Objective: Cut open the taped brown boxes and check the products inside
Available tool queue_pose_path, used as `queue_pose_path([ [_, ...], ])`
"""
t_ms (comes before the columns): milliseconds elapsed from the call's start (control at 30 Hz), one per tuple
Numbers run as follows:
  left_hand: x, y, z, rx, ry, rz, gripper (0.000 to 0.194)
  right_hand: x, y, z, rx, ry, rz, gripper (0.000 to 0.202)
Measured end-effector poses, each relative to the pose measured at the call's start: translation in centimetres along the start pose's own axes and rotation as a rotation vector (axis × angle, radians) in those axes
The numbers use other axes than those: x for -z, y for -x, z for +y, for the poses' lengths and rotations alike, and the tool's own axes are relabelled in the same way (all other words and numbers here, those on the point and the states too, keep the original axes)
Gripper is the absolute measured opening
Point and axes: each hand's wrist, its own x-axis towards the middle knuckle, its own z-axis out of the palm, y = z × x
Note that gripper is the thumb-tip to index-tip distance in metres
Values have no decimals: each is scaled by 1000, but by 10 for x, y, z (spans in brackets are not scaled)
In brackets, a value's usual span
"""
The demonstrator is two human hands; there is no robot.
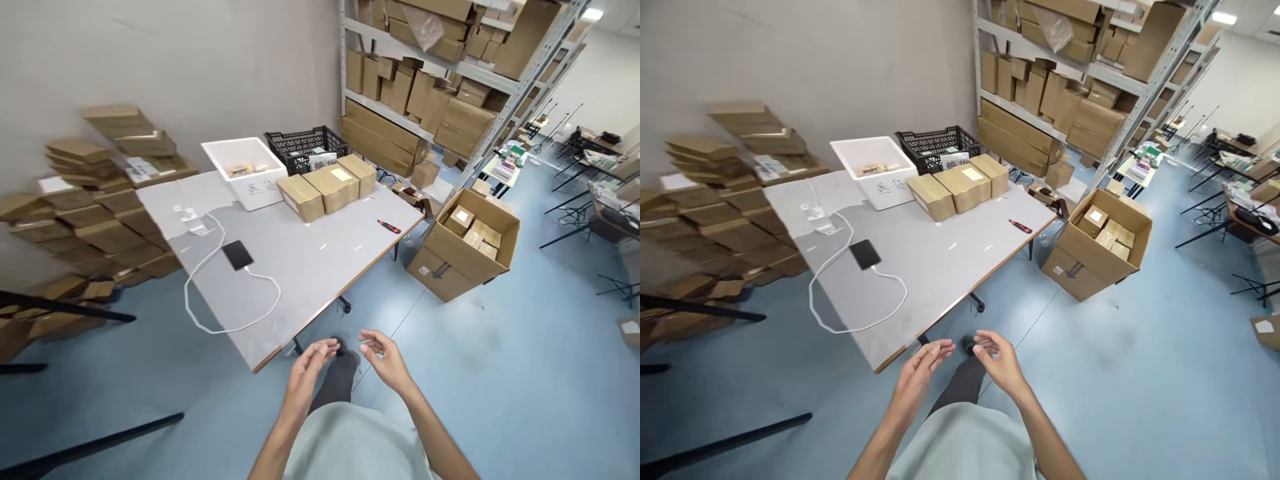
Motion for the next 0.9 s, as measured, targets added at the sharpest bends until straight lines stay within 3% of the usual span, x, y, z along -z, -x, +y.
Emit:
queue_pose_path([
  [133, -24, -81, 23, 32, 35, -35, 60, 32, -71, -8, 0, 2, 83, 61],
  [267, -58, -174, 51, 90, 69, -56, 65, 57, -154, -35, 14, 43, 159, 71],
  [367, -95, -242, 83, 88, 73, -76, 67, 74, -217, -63, 69, 104, 183, 79],
  [500, -144, -320, 137, -13, 73, -176, 58, 91, -299, -91, 122, 166, 217, 85],
  [667, -179, -394, 184, -99, 82, -164, 50, 107, -402, -89, 101, 148, 243, 98],
  [767, -187, -428, 190, -126, 97, -51, 53, 122, -476, -80, 74, 132, 183, 107],
  [900, -199, -475, 185, -97, 115, 118, 52, 146, -596, -79, 26, 111, 62, 119],
])
